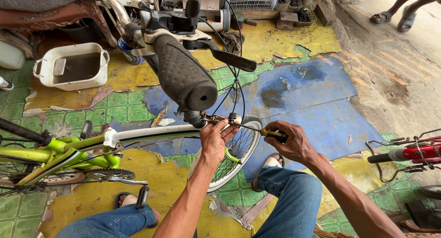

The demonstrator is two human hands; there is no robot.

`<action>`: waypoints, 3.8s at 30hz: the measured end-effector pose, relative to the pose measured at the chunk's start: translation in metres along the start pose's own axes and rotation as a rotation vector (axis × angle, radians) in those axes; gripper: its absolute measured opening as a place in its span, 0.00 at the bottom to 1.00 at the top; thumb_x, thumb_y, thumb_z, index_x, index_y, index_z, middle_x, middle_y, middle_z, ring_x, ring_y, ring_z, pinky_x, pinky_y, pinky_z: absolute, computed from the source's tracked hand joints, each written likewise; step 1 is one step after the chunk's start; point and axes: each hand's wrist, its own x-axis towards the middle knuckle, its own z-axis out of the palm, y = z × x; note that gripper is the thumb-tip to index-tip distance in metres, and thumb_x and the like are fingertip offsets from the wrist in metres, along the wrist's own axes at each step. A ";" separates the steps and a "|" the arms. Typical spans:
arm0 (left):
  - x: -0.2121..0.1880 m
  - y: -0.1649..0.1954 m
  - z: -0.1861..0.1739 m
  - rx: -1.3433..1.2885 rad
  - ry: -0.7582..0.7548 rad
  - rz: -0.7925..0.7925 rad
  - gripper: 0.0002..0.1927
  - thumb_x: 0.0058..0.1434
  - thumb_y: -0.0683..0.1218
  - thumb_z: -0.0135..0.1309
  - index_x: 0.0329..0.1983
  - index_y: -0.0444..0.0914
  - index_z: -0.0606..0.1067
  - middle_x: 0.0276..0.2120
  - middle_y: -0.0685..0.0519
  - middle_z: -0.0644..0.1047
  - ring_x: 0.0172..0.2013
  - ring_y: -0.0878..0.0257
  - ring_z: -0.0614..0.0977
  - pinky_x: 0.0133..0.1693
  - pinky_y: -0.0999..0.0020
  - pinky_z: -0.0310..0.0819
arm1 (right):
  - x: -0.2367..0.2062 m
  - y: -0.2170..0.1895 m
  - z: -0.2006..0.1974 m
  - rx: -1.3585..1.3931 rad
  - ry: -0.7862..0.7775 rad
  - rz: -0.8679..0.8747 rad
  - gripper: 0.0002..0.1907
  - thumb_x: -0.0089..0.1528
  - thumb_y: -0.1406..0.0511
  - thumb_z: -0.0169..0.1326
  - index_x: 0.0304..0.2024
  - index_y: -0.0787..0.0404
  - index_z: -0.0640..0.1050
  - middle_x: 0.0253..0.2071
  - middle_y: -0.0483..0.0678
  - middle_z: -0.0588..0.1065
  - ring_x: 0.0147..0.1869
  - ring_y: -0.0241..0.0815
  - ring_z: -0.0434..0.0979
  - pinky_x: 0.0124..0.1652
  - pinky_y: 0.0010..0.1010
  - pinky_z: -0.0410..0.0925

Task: The person adjusts the brake cable and tightens the stem bolts on a bicycle handlebar using a screwdriver. They retrieve the tool from a nearby container, return to the bike, and perform multiple tightening actions on the stem area.

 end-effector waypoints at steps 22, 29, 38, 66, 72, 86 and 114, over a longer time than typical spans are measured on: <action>-0.010 0.015 -0.004 -0.036 -0.029 -0.006 0.07 0.61 0.36 0.56 0.42 0.34 0.73 0.37 0.41 0.83 0.37 0.53 0.87 0.43 0.61 0.86 | 0.011 -0.031 0.007 -0.225 0.028 -0.018 0.13 0.61 0.60 0.59 0.45 0.59 0.81 0.37 0.49 0.80 0.32 0.44 0.80 0.33 0.36 0.72; -0.013 0.023 -0.005 -0.056 -0.028 -0.016 0.07 0.62 0.35 0.55 0.42 0.34 0.73 0.37 0.40 0.83 0.38 0.53 0.87 0.43 0.61 0.86 | 0.020 -0.044 0.005 -0.336 -0.070 0.016 0.17 0.58 0.60 0.61 0.46 0.59 0.75 0.37 0.50 0.76 0.36 0.48 0.81 0.35 0.39 0.74; -0.015 0.029 -0.008 -0.065 -0.013 -0.024 0.07 0.61 0.36 0.56 0.42 0.34 0.73 0.37 0.43 0.82 0.38 0.54 0.87 0.42 0.61 0.86 | 0.032 -0.051 0.005 -0.453 -0.181 0.016 0.12 0.61 0.59 0.60 0.40 0.60 0.77 0.34 0.49 0.75 0.31 0.48 0.77 0.32 0.40 0.71; -0.040 0.066 -0.062 0.667 0.273 0.510 0.14 0.73 0.48 0.48 0.44 0.32 0.76 0.29 0.43 0.79 0.29 0.56 0.81 0.30 0.66 0.76 | 0.088 -0.089 0.102 0.291 0.129 0.288 0.23 0.59 0.60 0.65 0.55 0.62 0.79 0.31 0.40 0.76 0.27 0.28 0.69 0.24 0.21 0.65; -0.037 0.101 -0.091 1.117 0.266 1.012 0.47 0.49 0.47 0.69 0.66 0.30 0.55 0.60 0.34 0.64 0.61 0.42 0.67 0.63 0.49 0.60 | 0.110 -0.112 0.117 0.368 0.163 0.249 0.22 0.62 0.62 0.64 0.56 0.63 0.78 0.33 0.39 0.76 0.29 0.26 0.68 0.27 0.19 0.63; -0.001 0.124 -0.080 1.052 0.276 1.029 0.54 0.51 0.66 0.69 0.68 0.28 0.60 0.66 0.34 0.64 0.65 0.39 0.68 0.64 0.53 0.69 | 0.133 -0.130 0.146 0.436 0.200 0.290 0.23 0.62 0.63 0.63 0.57 0.64 0.77 0.31 0.40 0.75 0.28 0.26 0.67 0.25 0.20 0.60; 0.017 0.127 -0.060 1.266 0.376 0.980 0.47 0.46 0.70 0.68 0.54 0.32 0.69 0.33 0.48 0.79 0.34 0.53 0.81 0.55 0.47 0.62 | 0.147 -0.122 0.126 0.804 -0.007 0.290 0.16 0.65 0.65 0.59 0.53 0.62 0.71 0.46 0.53 0.81 0.24 0.26 0.67 0.23 0.19 0.63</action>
